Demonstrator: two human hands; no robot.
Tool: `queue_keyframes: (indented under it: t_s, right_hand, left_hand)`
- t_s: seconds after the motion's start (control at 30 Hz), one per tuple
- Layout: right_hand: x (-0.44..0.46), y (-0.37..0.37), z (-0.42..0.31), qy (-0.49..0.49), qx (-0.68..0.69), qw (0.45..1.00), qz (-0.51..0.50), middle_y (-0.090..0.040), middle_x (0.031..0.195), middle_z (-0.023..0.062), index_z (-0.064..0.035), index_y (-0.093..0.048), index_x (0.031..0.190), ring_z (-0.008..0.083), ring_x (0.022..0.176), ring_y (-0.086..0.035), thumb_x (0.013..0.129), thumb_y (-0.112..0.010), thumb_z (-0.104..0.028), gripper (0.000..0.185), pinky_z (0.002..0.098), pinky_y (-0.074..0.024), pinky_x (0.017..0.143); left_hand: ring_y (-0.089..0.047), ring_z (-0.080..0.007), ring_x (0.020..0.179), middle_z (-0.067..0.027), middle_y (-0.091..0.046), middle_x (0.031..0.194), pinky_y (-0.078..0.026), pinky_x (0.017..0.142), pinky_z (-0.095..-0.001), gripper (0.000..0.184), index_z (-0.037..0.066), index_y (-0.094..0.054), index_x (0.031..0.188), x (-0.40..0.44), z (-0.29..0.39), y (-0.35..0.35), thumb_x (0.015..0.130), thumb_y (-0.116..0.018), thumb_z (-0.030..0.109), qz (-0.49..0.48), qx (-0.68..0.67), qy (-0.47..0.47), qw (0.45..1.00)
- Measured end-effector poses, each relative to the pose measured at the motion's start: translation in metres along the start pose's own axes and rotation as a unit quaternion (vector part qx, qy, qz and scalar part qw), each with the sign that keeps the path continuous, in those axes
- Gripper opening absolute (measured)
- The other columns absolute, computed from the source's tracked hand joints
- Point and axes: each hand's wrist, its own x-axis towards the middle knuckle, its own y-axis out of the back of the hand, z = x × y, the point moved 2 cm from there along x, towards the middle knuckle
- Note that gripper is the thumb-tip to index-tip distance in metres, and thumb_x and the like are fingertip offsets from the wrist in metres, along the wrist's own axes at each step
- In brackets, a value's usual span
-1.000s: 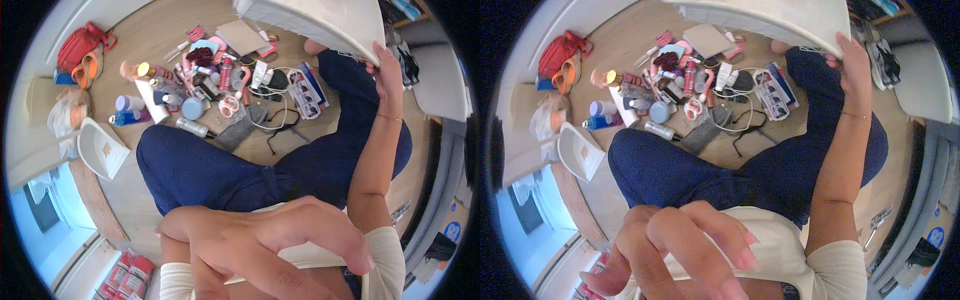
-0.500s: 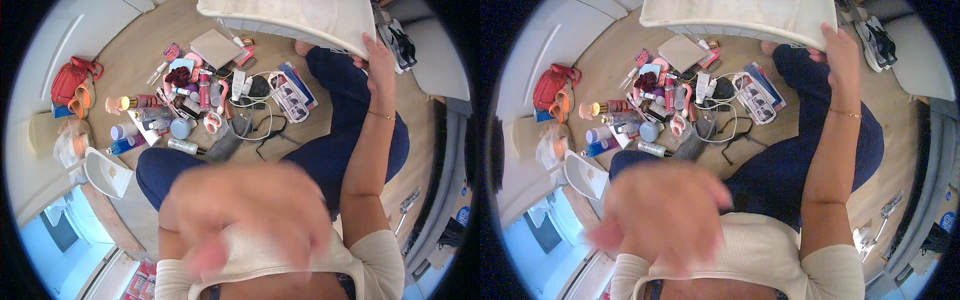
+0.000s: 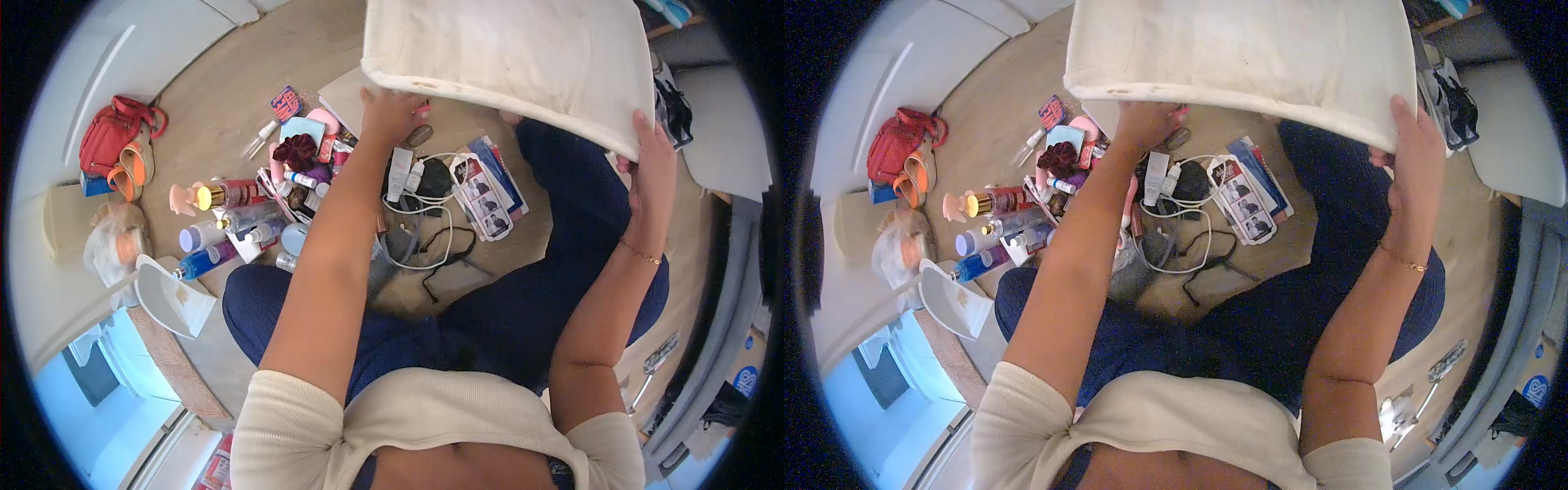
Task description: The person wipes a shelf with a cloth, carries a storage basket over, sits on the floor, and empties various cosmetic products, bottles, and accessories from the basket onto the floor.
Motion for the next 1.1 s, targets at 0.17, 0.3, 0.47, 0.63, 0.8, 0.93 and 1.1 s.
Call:
queue_keyframes:
  t_s: [0.17,0.3,0.47,0.63,0.8,0.93,1.1]
  right_hand:
    - [0.000,-0.003,0.009,-0.009,0.019,0.999,-0.028,-0.055,0.064,0.0032,0.0006,-0.058,0.096,0.0087,0.044,-0.048,0.088,-0.054,-0.026,0.028,0.0202,-0.0368,0.037]
    - [-0.007,-0.008,0.017,-0.033,-0.019,0.998,-0.040,-0.056,0.063,0.0034,0.0013,-0.058,0.097,0.0082,0.044,-0.048,0.089,-0.053,-0.026,0.029,0.0200,-0.0368,0.037]
    - [-0.009,-0.014,0.025,-0.018,-0.062,0.995,-0.080,-0.057,0.064,0.0036,0.0022,-0.059,0.098,0.0078,0.046,-0.050,0.090,-0.053,-0.027,0.031,0.0195,-0.0398,0.039]
    - [-0.001,-0.018,0.030,-0.017,-0.042,0.995,-0.086,-0.057,0.065,0.0040,0.0021,-0.059,0.098,0.0083,0.047,-0.050,0.089,-0.053,-0.028,0.032,0.0199,-0.0413,0.040]
    - [0.004,-0.012,0.030,-0.016,0.000,0.997,-0.073,-0.057,0.066,0.0039,0.0022,-0.059,0.100,0.0083,0.047,-0.050,0.088,-0.055,-0.028,0.033,0.0192,-0.0418,0.042]
    - [0.004,-0.015,0.028,-0.018,0.014,0.997,-0.068,-0.057,0.066,0.0040,0.0024,-0.059,0.099,0.0085,0.047,-0.050,0.088,-0.054,-0.028,0.033,0.0193,-0.0416,0.042]
    - [0.007,-0.015,0.034,-0.032,-0.005,0.996,-0.080,-0.058,0.066,0.0048,0.0025,-0.059,0.097,0.0089,0.049,-0.053,0.089,-0.053,-0.028,0.032,0.0198,-0.0433,0.043]
  left_hand:
    - [-0.036,-0.0353,0.124,0.0026,-0.047,0.127,-0.026,0.095,-0.0624,0.036,0.034,-0.055,0.117,-0.055,-0.026,0.012,0.082,-0.053,0.044,0.028,0.023,0.011,0.999]
    - [-0.036,-0.0356,0.123,0.0022,-0.047,0.127,-0.028,0.095,-0.0611,0.036,0.033,-0.054,0.119,-0.091,-0.042,0.017,0.084,-0.051,0.044,0.000,0.032,0.049,0.998]
    - [-0.036,-0.0357,0.124,0.0020,-0.048,0.126,-0.028,0.093,-0.0646,0.039,0.034,-0.051,0.122,-0.119,-0.045,0.024,0.085,-0.048,0.046,-0.080,0.061,0.078,0.992]
    - [-0.035,-0.0358,0.125,0.0029,-0.046,0.129,-0.025,0.094,-0.0665,0.037,0.034,-0.050,0.122,-0.132,-0.044,0.037,0.086,-0.049,0.041,-0.085,0.092,0.093,0.988]
    - [-0.036,-0.0327,0.126,0.0011,-0.044,0.133,-0.027,0.099,-0.0585,0.040,0.027,-0.048,0.126,-0.097,-0.033,0.033,0.087,-0.049,0.033,0.012,0.137,0.024,0.990]
    - [-0.035,-0.0284,0.127,-0.0049,-0.041,0.135,-0.031,0.103,-0.0428,0.042,0.018,-0.045,0.129,-0.066,0.007,0.006,0.088,-0.047,0.028,0.003,-0.059,-0.142,0.988]
    - [-0.037,-0.0249,0.125,-0.0043,-0.038,0.138,-0.031,0.103,-0.0399,0.041,0.015,-0.043,0.130,-0.068,0.010,-0.019,0.090,-0.043,0.026,-0.013,-0.074,-0.209,0.975]
